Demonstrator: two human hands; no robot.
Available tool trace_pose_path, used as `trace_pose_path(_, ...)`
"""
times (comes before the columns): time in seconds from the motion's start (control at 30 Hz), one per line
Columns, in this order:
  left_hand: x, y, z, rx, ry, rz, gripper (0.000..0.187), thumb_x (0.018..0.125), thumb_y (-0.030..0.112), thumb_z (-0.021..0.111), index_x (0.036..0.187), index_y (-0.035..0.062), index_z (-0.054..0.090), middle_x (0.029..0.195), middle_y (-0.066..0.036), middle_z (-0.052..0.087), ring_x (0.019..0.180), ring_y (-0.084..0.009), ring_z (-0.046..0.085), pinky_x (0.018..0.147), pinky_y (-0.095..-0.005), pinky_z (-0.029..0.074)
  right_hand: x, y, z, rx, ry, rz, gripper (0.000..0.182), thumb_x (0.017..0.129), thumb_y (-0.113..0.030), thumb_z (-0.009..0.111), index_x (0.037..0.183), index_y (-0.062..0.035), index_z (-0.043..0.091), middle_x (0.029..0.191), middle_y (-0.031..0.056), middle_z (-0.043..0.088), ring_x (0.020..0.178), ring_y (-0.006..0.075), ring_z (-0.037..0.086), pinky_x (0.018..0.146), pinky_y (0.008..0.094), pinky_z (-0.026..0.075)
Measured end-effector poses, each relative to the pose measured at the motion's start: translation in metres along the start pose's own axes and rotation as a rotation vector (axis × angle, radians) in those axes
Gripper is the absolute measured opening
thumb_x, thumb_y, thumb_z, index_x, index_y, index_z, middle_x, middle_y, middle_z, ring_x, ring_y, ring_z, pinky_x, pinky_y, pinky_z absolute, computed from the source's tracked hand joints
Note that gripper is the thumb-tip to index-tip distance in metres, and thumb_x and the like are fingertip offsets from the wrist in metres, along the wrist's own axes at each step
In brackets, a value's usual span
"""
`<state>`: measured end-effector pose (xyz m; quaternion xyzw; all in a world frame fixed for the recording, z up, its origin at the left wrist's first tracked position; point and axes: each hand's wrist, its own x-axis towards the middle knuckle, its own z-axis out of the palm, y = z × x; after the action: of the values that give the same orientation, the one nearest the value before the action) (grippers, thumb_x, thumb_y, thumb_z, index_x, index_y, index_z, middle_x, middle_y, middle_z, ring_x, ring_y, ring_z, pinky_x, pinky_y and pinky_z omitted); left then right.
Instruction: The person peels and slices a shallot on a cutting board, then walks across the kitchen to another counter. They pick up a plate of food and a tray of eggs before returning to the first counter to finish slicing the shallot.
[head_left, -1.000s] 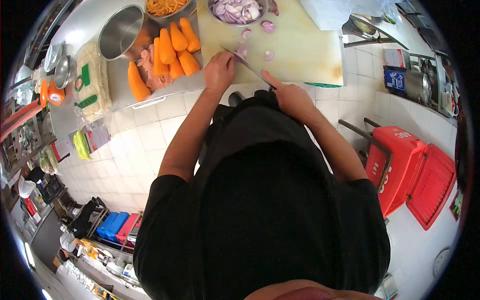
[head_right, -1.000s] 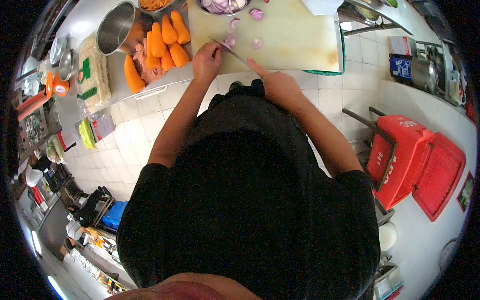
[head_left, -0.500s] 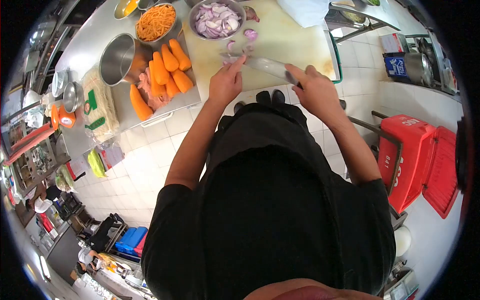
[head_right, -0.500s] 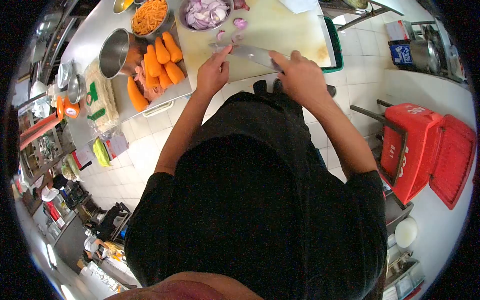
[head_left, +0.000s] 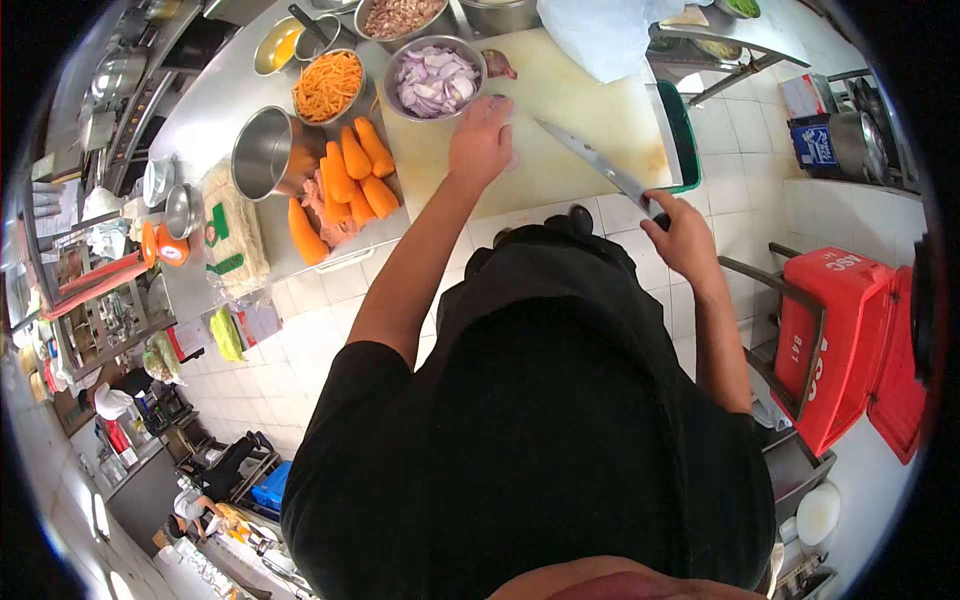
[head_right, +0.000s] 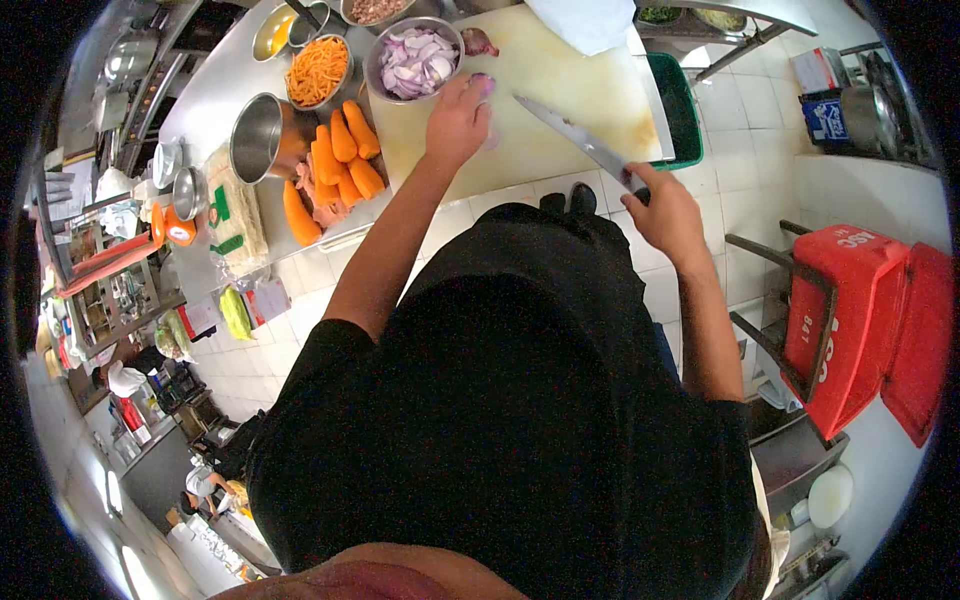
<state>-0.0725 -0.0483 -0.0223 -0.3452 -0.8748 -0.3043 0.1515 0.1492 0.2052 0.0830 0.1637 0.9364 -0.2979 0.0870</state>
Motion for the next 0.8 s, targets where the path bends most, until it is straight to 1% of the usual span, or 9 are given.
trace_pose_path(0.1, 0.009, -0.002, 0.023, 0.083, -0.063, -0.049, 0.036, 0.078, 0.011, 0.063, 0.114, 0.0119, 0.063, 0.115, -0.013, 0.057, 0.100, -0.0335, 0.060, 0.085, -0.0430, 0.051, -0.007, 0.011, 0.004, 0.060, -0.018, 0.030, 0.041, 0.079, -0.019, 0.072, 0.118, -0.0124, 0.062, 0.095, 0.0175, 0.065, 0.087, 0.0359, 0.063, 0.076, 0.0435, 0.050)
trace_pose_path(0.2, 0.012, -0.016, 0.043, 0.205, -0.125, -0.066, 0.033, 0.079, 0.008, 0.058, 0.111, 0.0110, 0.064, 0.114, -0.014, 0.058, 0.099, -0.0335, 0.061, 0.084, -0.0428, 0.052, -0.011, 0.016, -0.003, 0.087, -0.086, 0.057, 0.040, 0.078, -0.017, 0.071, 0.117, -0.0119, 0.063, 0.093, 0.0183, 0.065, 0.086, 0.0363, 0.063, 0.076, 0.0436, 0.050)
trace_pose_path(0.3, 0.018, -0.017, 0.045, 0.182, -0.210, -0.112, 0.029, 0.079, 0.005, 0.054, 0.105, 0.0100, 0.064, 0.108, -0.013, 0.059, 0.096, -0.0331, 0.061, 0.081, -0.0435, 0.052, -0.011, 0.026, -0.010, 0.043, -0.122, 0.008, 0.038, 0.078, -0.016, 0.069, 0.116, -0.0118, 0.064, 0.094, 0.0184, 0.065, 0.086, 0.0365, 0.063, 0.076, 0.0434, 0.051)
trace_pose_path(0.4, 0.027, -0.004, 0.035, 0.149, -0.312, -0.234, 0.022, 0.079, 0.007, 0.056, 0.100, 0.0101, 0.063, 0.101, -0.013, 0.059, 0.093, -0.0331, 0.061, 0.079, -0.0447, 0.052, -0.005, 0.042, -0.013, 0.067, -0.143, -0.160, 0.037, 0.077, -0.016, 0.069, 0.113, -0.0116, 0.065, 0.099, 0.0174, 0.066, 0.091, 0.0365, 0.063, 0.081, 0.0424, 0.051)
trace_pose_path(0.47, 0.027, -0.002, 0.032, 0.062, -0.237, -0.168, 0.020, 0.080, 0.010, 0.058, 0.100, 0.0121, 0.063, 0.099, -0.013, 0.059, 0.093, -0.0337, 0.061, 0.077, -0.0458, 0.051, 0.002, 0.058, -0.009, 0.072, -0.163, -0.264, 0.036, 0.078, -0.018, 0.069, 0.113, -0.0122, 0.065, 0.101, 0.0169, 0.066, 0.093, 0.0361, 0.063, 0.082, 0.0429, 0.051)
trace_pose_path(0.5, 0.025, -0.001, 0.032, 0.095, -0.236, -0.154, 0.021, 0.081, 0.011, 0.059, 0.101, 0.0128, 0.063, 0.099, -0.012, 0.059, 0.094, -0.0337, 0.061, 0.077, -0.0461, 0.051, 0.005, 0.059, -0.008, 0.080, -0.185, -0.311, 0.036, 0.078, -0.019, 0.069, 0.113, -0.0125, 0.065, 0.102, 0.0166, 0.066, 0.093, 0.0359, 0.063, 0.083, 0.0433, 0.050)
trace_pose_path(0.6, 0.024, 0.012, 0.026, 0.115, -0.221, -0.135, 0.024, 0.081, 0.013, 0.060, 0.106, 0.0147, 0.061, 0.101, -0.012, 0.059, 0.097, -0.0334, 0.060, 0.078, -0.0467, 0.052, 0.015, 0.054, -0.007, 0.035, -0.292, -0.333, 0.035, 0.079, -0.022, 0.068, 0.113, -0.0131, 0.065, 0.100, 0.0175, 0.067, 0.094, 0.0356, 0.063, 0.083, 0.0449, 0.050)
trace_pose_path(0.77, 0.026, 0.010, 0.033, 0.163, -0.327, -0.225, 0.030, 0.080, 0.015, 0.060, 0.111, 0.0150, 0.059, 0.104, -0.012, 0.059, 0.099, -0.0328, 0.059, 0.080, -0.0466, 0.052, 0.031, 0.048, -0.002, 0.027, -0.378, -0.370, 0.033, 0.079, -0.023, 0.066, 0.112, -0.0137, 0.067, 0.092, 0.0180, 0.068, 0.088, 0.0363, 0.064, 0.078, 0.0456, 0.050)
trace_pose_path(0.8, 0.028, 0.010, 0.032, 0.172, -0.340, -0.254, 0.031, 0.080, 0.015, 0.059, 0.111, 0.0148, 0.058, 0.105, -0.012, 0.059, 0.099, -0.0327, 0.059, 0.080, -0.0466, 0.052, 0.034, 0.047, 0.000, 0.024, -0.359, -0.399, 0.032, 0.080, -0.023, 0.066, 0.111, -0.0145, 0.067, 0.090, 0.0173, 0.068, 0.085, 0.0363, 0.065, 0.076, 0.0459, 0.050)
